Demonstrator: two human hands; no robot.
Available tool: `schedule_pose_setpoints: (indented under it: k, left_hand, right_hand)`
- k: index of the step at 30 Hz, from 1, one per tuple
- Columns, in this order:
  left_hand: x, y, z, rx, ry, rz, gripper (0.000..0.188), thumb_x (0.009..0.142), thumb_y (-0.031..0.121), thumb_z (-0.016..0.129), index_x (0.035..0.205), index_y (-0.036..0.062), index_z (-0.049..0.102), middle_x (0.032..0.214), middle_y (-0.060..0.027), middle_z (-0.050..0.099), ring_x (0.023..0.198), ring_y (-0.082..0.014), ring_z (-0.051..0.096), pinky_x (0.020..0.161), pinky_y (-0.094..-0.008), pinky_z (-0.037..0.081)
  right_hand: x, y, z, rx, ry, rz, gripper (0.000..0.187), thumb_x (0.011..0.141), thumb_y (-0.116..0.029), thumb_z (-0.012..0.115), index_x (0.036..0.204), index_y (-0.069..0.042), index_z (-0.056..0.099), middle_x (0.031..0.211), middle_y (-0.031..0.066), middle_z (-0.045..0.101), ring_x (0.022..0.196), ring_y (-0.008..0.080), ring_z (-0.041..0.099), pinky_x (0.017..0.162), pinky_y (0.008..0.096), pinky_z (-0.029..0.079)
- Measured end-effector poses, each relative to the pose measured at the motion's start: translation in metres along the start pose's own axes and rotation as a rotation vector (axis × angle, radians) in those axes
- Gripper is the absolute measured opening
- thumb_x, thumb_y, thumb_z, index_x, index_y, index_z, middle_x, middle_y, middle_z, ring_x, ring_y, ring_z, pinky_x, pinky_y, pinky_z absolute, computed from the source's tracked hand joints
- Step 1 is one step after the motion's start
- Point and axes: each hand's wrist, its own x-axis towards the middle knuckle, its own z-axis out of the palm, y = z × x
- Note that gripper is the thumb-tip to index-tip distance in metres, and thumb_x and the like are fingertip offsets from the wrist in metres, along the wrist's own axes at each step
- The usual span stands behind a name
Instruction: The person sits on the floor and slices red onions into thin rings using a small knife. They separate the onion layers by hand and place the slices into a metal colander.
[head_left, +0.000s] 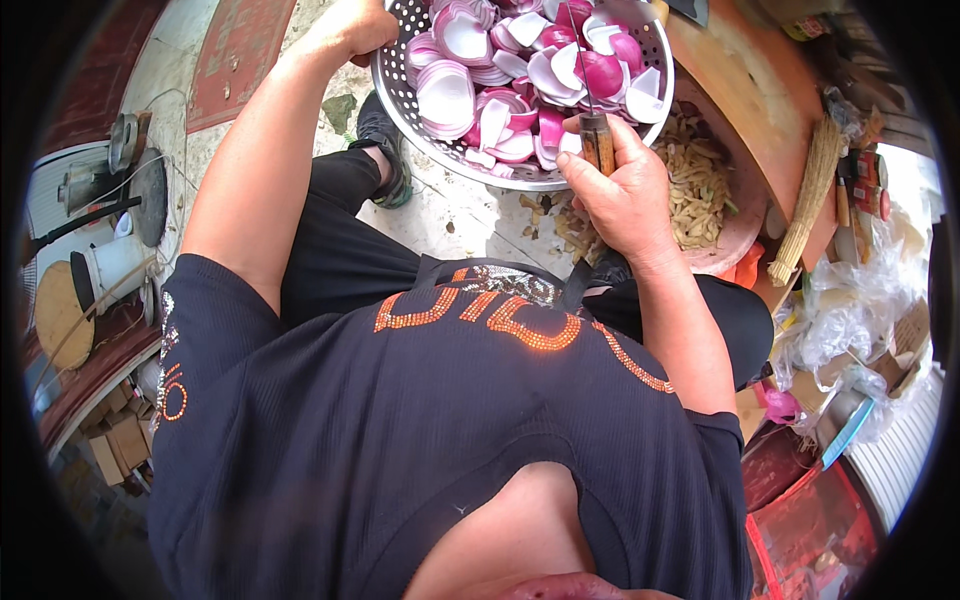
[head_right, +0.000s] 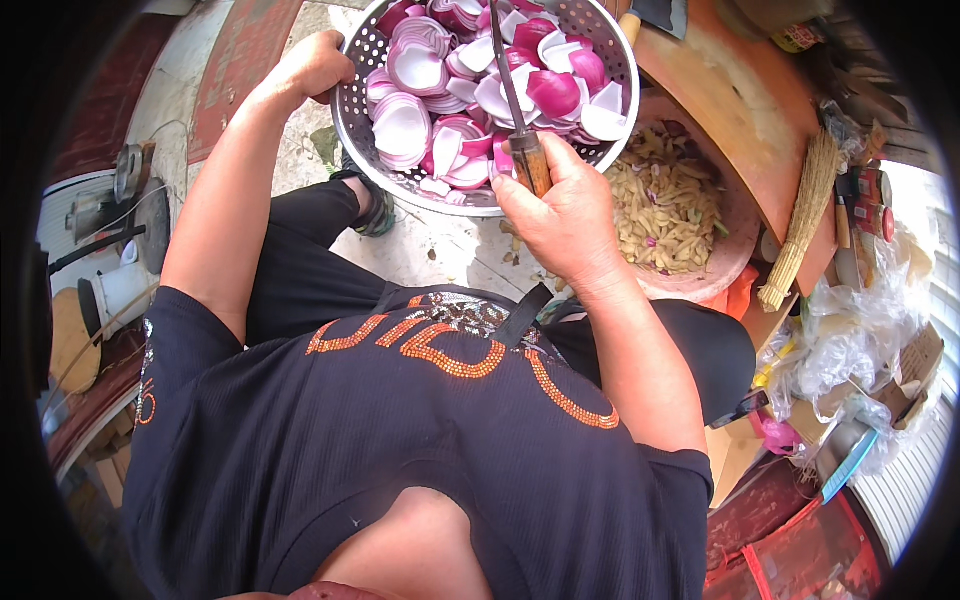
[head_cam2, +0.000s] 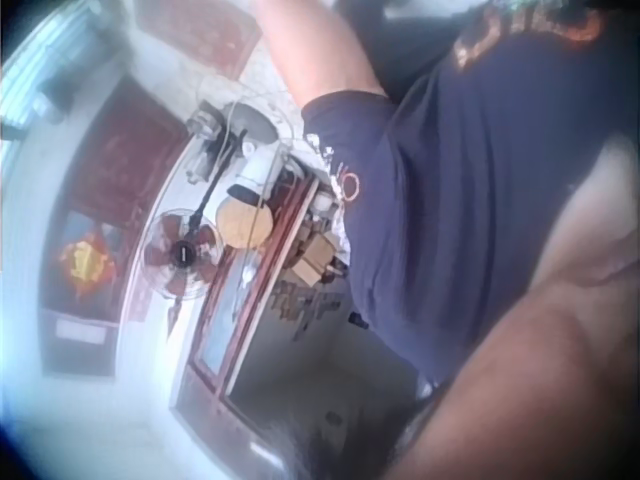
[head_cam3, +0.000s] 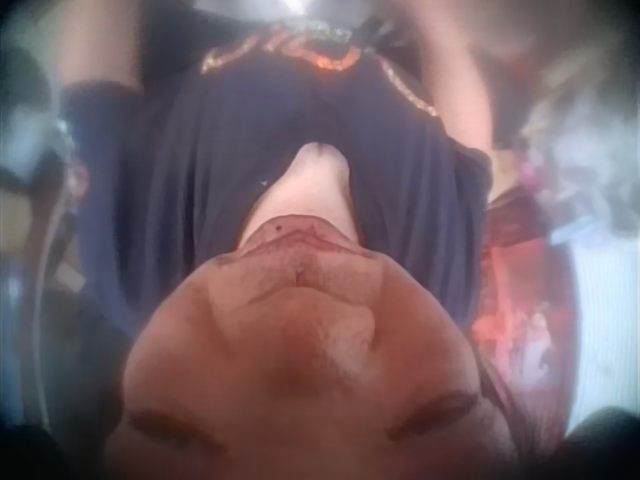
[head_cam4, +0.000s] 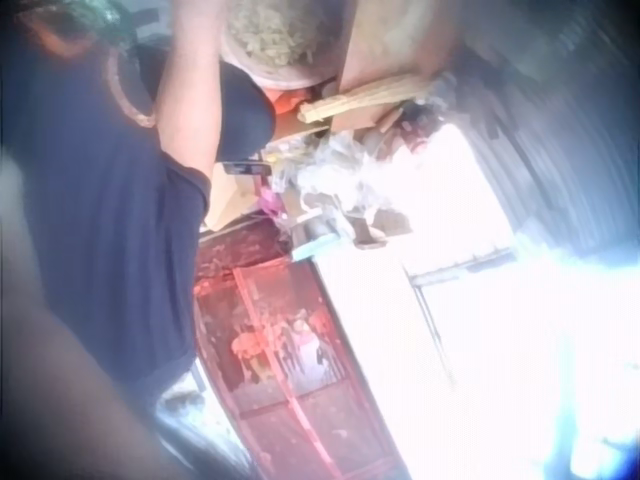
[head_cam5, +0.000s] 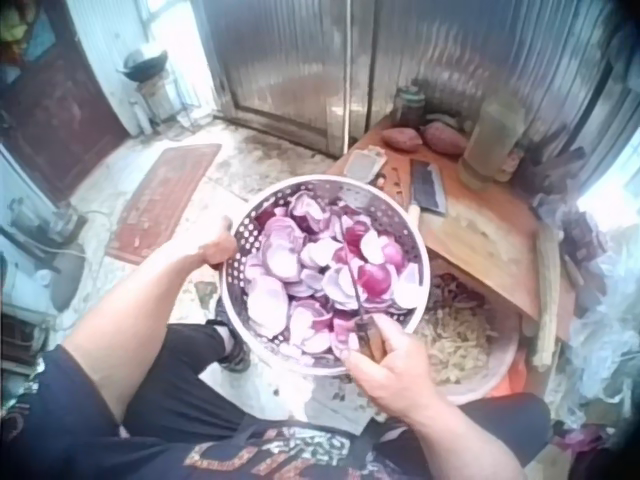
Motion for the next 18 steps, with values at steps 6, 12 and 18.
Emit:
schedule_pose_setpoints:
  k: [6, 12, 18]
  left_hand:
    - [-0.011, 0.006, -0.007, 0.384, 0.415, 0.305, 0.038, 0.077, 0.029, 0.073, 0.103, 0.0010, 0.068, 0.088, -0.0165, 0.072, 0.082, -0.0289, 0.071, 0.079, -0.0370, 0.055]
    - [-0.070, 0.058, 0.019, 0.528, 0.003, 0.310, 0.040, 0.076, 0.031, 0.075, 0.103, 0.0022, 0.070, 0.096, -0.0181, 0.073, 0.092, -0.0326, 0.071, 0.085, -0.0405, 0.055]
    - [-0.082, 0.048, 0.032, 0.564, 0.068, 0.405, 0.039, 0.076, 0.026, 0.072, 0.106, 0.0016, 0.067, 0.100, -0.0195, 0.071, 0.099, -0.0346, 0.069, 0.088, -0.0428, 0.055]
  right_hand:
    - [0.000, 0.001, 0.001, -0.018, 0.000, -0.015, 0.028, 0.087, -0.014, 0.071, 0.112, -0.004, 0.064, 0.072, -0.0030, 0.059, 0.055, 0.0051, 0.054, 0.050, 0.0234, 0.045]
    - [0.000, 0.006, 0.002, -0.023, -0.014, 0.016, 0.029, 0.084, -0.018, 0.073, 0.106, -0.003, 0.063, 0.076, 0.0036, 0.062, 0.064, 0.0102, 0.056, 0.061, 0.0287, 0.048]
    - [0.001, 0.002, -0.001, -0.275, -0.088, -0.059, 0.036, 0.083, -0.024, 0.071, 0.110, -0.002, 0.061, 0.087, 0.0196, 0.068, 0.083, 0.0373, 0.069, 0.076, 0.0419, 0.053]
